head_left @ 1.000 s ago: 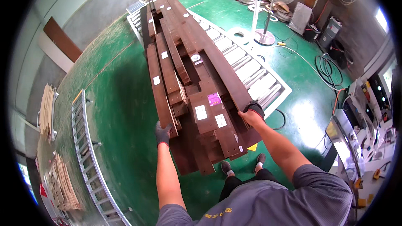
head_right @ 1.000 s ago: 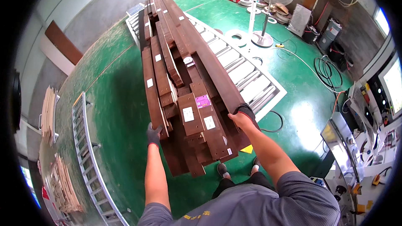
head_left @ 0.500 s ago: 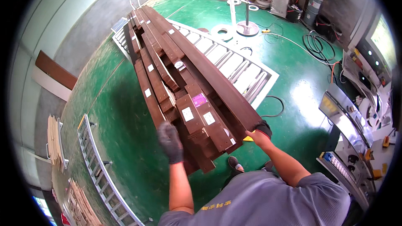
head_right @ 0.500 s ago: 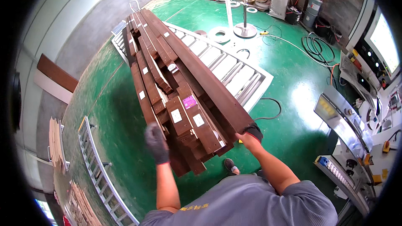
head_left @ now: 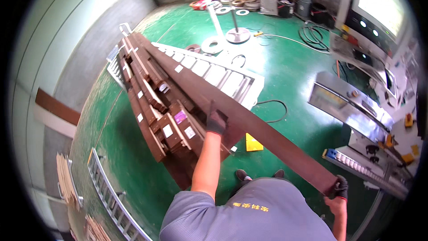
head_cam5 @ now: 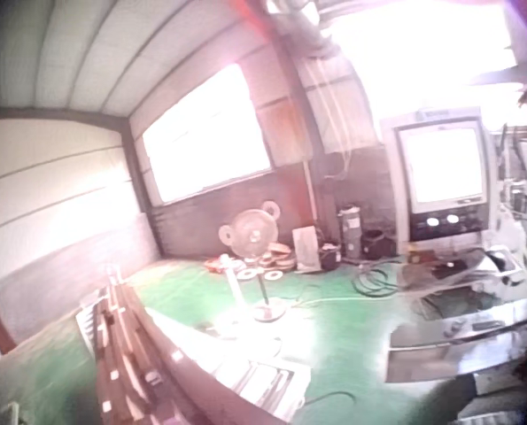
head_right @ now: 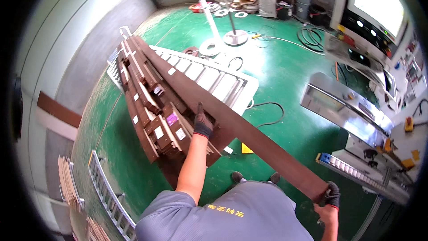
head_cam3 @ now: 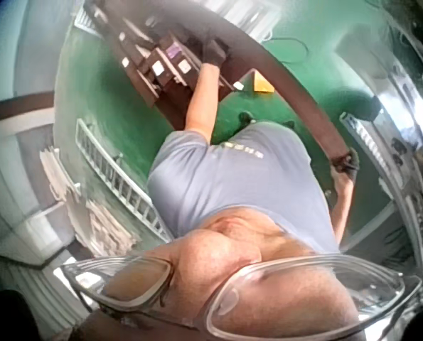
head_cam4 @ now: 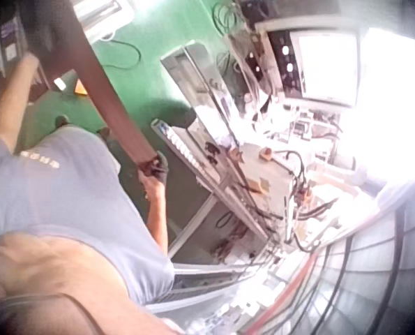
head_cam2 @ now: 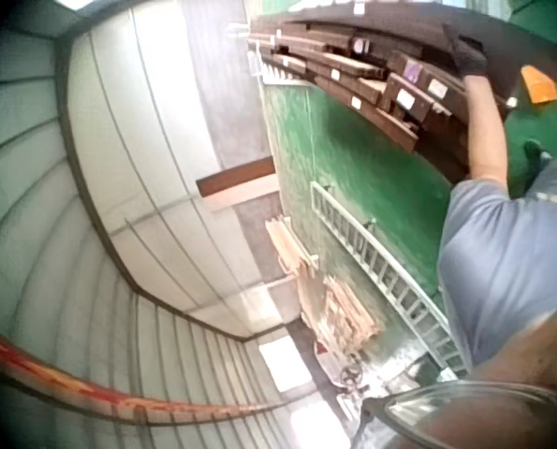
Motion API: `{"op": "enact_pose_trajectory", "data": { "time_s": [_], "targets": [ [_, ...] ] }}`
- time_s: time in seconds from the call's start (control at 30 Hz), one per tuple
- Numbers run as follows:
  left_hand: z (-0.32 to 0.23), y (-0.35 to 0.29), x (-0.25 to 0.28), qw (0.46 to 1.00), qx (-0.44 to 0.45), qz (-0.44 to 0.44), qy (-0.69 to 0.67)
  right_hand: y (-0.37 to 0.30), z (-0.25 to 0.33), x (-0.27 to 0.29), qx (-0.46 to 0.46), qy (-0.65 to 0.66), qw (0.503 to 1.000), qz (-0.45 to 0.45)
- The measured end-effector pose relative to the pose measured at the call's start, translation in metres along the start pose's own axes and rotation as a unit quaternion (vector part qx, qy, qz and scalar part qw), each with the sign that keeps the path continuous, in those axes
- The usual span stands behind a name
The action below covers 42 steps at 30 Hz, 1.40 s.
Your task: The person handles wood planks in a workshop, picking them up from a large stack, inspecting them, and placing them onto a machine conveyor for processing.
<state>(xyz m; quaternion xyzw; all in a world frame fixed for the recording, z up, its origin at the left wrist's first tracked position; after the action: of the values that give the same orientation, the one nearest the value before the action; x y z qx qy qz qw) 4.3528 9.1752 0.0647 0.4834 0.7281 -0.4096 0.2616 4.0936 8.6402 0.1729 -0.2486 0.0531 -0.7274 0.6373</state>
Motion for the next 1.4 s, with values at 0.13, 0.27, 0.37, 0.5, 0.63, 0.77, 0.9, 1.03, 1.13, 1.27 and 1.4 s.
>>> {"op": "enact_pose_trajectory", "data": {
  "time_s": [0.13,0.27,0.37,0.5,0.63,0.77,0.9,1.03,1.13,1.27,1.4],
  "targets": [
    [0.001,0.037,0.042,0.922,-0.248,-0.063,0.291,-0.018,0.001,0.077,0.051,0.178,0.983,-0.014],
    [0.079,0.010,-0.021,0.968,-0.108,0.042,0.221,-0.027,-0.019,0.139,0.040,0.197,0.973,-0.111],
    [0.077,-0.004,-0.029,0.982,-0.042,0.021,0.182,-0.008,-0.025,0.182,0.046,0.234,0.962,-0.129],
    [0.060,0.055,-0.032,0.989,-0.055,-0.020,0.134,0.023,-0.029,0.205,0.011,0.402,0.896,-0.189],
    [0.038,0.128,-0.046,0.988,-0.108,-0.042,0.105,0.080,-0.034,0.213,0.035,0.459,0.839,-0.291],
    [0.030,0.210,-0.046,0.985,-0.115,-0.038,0.127,0.174,-0.071,0.233,0.031,0.492,0.815,-0.306],
    [0.029,0.271,-0.017,0.984,-0.094,-0.038,0.147,0.256,-0.107,0.228,-0.029,0.517,0.769,-0.376],
    [0.056,0.292,0.002,0.985,-0.055,-0.064,0.149,0.282,-0.140,0.236,-0.120,0.442,0.747,-0.482],
    [0.085,0.289,-0.007,0.978,-0.036,-0.051,0.199,0.277,-0.129,0.244,-0.255,0.215,0.775,-0.537],
    [0.129,0.277,-0.020,0.983,0.011,-0.075,0.167,0.313,-0.094,0.217,-0.227,0.073,0.833,-0.500],
    [0.166,0.269,-0.041,0.984,-0.006,-0.068,0.162,0.345,-0.085,0.146,-0.201,0.087,0.862,-0.457]
  ]
}}
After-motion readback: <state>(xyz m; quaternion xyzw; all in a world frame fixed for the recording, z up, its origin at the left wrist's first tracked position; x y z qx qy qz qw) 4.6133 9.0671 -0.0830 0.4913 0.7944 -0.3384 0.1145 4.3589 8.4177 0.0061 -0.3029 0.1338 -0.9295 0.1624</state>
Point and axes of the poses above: each hand's wrist, its own y-axis towards the middle knuckle, its own x-axis out of the back of the hand, z = x × y, the point moved 8 cm from there along y, towards the middle knuckle, and after that the axes turned 9 degrees about -x, right-handed, at the moved point
